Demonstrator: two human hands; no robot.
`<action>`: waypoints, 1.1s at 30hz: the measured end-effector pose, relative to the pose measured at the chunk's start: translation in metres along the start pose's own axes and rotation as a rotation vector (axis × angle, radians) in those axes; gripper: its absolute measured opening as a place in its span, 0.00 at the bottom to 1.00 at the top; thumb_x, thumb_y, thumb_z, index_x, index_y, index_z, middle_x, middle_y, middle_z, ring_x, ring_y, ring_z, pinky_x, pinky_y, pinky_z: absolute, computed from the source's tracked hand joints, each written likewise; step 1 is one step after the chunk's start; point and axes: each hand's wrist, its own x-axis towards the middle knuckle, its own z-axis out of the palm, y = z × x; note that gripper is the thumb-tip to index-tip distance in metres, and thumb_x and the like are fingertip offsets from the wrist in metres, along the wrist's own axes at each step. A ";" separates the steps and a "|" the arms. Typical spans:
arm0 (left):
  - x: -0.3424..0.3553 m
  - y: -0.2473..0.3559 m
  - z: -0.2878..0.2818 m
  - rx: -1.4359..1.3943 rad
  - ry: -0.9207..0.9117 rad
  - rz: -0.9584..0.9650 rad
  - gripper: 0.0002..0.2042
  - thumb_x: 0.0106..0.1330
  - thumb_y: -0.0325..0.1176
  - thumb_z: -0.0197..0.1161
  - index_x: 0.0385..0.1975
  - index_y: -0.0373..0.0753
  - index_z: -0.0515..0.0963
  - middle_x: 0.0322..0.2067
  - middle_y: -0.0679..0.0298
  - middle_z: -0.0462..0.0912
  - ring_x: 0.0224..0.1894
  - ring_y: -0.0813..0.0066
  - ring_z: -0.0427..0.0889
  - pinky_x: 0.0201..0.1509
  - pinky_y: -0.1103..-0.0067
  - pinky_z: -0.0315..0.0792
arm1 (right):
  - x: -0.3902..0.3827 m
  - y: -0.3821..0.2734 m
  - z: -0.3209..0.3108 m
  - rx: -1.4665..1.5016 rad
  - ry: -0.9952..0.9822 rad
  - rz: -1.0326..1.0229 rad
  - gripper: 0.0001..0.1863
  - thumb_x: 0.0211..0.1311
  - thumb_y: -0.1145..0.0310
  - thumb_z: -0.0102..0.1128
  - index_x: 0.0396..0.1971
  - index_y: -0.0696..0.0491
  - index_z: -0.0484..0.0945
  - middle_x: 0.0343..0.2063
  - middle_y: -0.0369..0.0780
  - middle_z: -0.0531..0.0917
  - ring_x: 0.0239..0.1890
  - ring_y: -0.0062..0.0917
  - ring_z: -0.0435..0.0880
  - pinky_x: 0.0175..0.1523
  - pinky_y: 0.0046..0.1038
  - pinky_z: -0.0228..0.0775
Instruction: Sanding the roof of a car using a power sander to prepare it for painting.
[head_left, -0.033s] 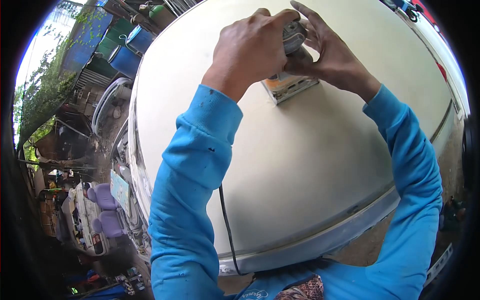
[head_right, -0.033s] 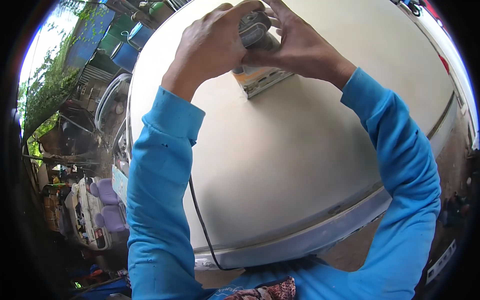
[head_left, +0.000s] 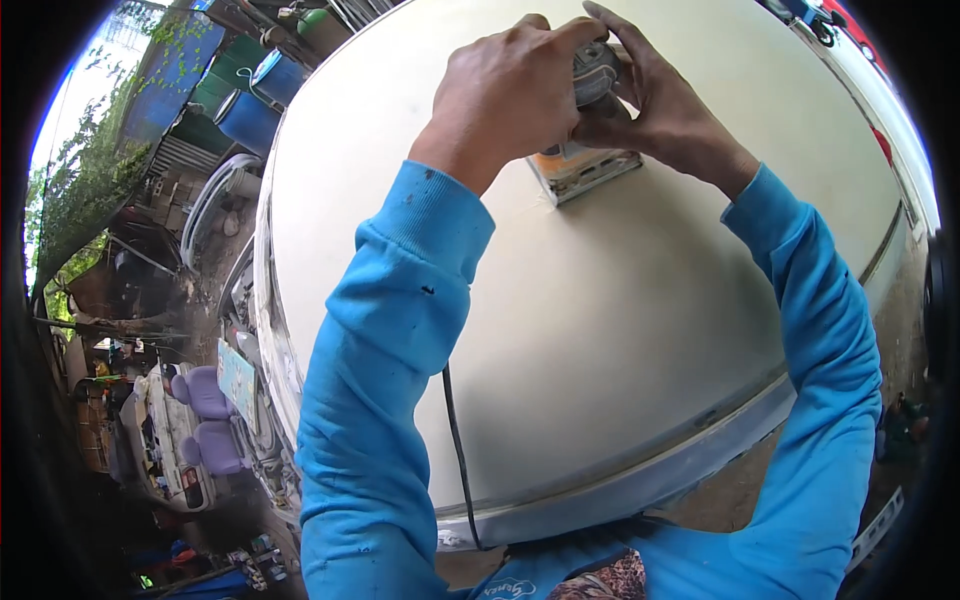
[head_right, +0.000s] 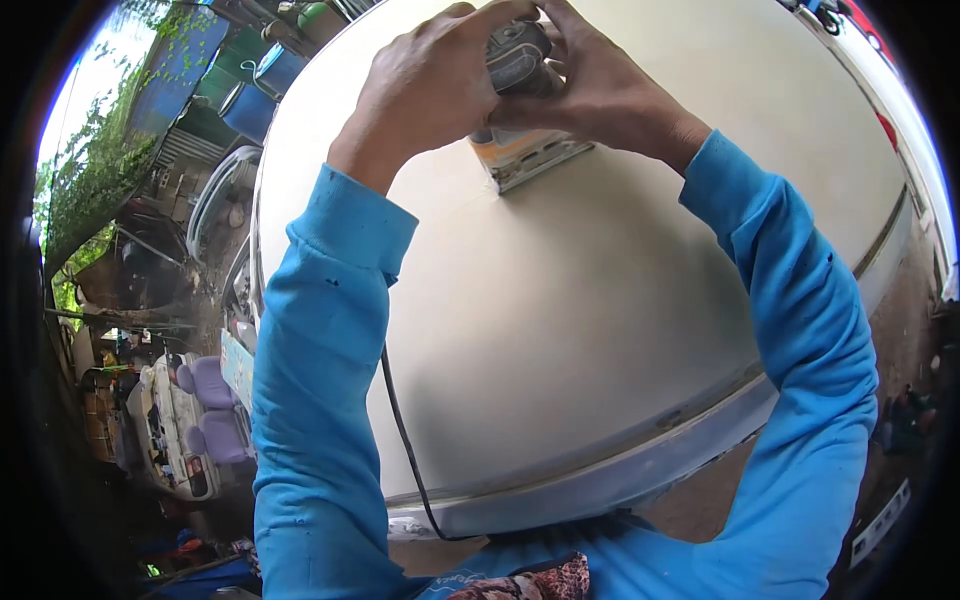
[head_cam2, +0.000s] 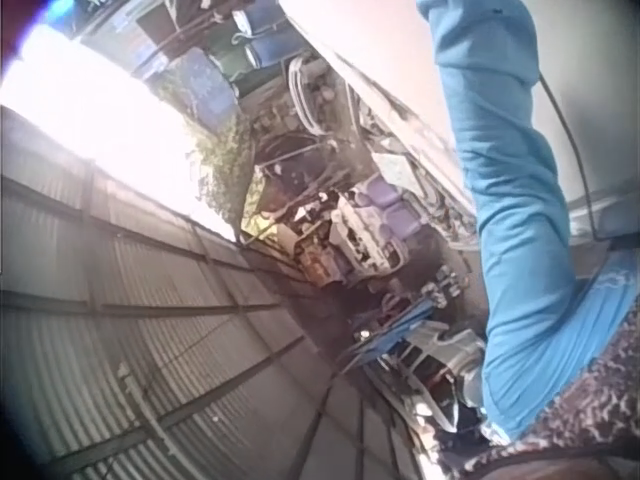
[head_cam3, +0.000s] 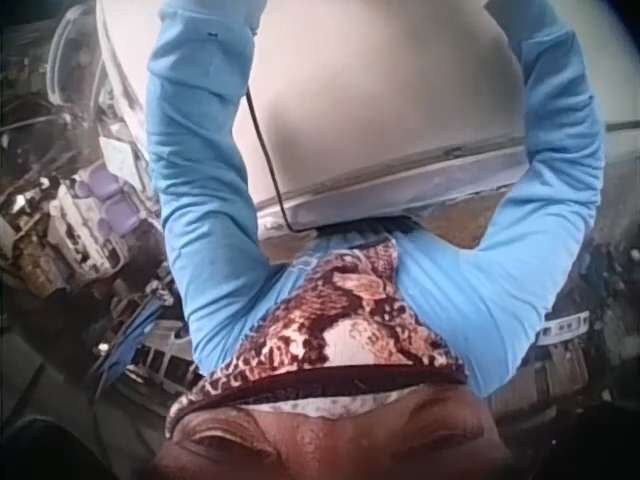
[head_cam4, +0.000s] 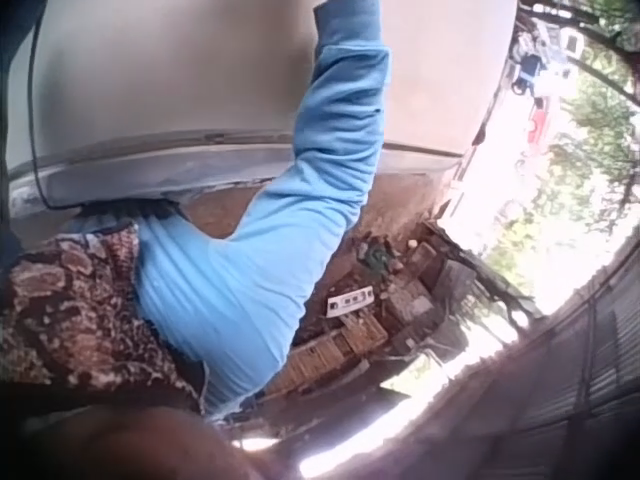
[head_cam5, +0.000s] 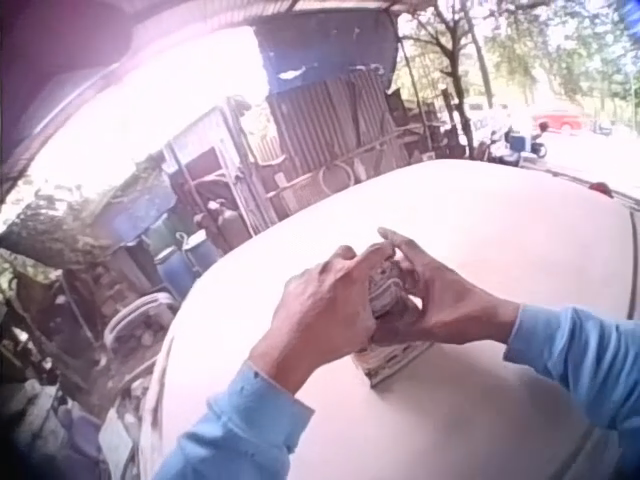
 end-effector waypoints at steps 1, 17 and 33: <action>0.003 -0.002 -0.003 -0.006 0.066 0.040 0.31 0.47 0.47 0.76 0.55 0.49 0.81 0.41 0.58 0.87 0.41 0.59 0.89 0.47 0.68 0.84 | 0.004 -0.002 -0.003 0.004 -0.007 0.046 0.59 0.59 0.76 0.75 0.79 0.54 0.36 0.68 0.51 0.69 0.71 0.35 0.67 0.73 0.35 0.65; 0.004 -0.031 -0.034 -0.309 -0.171 0.069 0.26 0.49 0.47 0.74 0.41 0.33 0.81 0.38 0.48 0.87 0.40 0.49 0.87 0.47 0.62 0.81 | 0.070 0.021 0.033 -0.047 0.396 -0.106 0.23 0.78 0.51 0.51 0.40 0.59 0.80 0.35 0.35 0.83 0.39 0.16 0.77 0.46 0.24 0.73; -0.007 -0.033 -0.038 -0.047 -0.105 -0.149 0.27 0.44 0.52 0.72 0.39 0.38 0.85 0.36 0.59 0.88 0.39 0.61 0.89 0.46 0.69 0.85 | 0.085 0.007 0.051 0.096 0.311 -0.068 0.27 0.78 0.48 0.50 0.39 0.60 0.80 0.33 0.38 0.84 0.37 0.19 0.78 0.45 0.25 0.74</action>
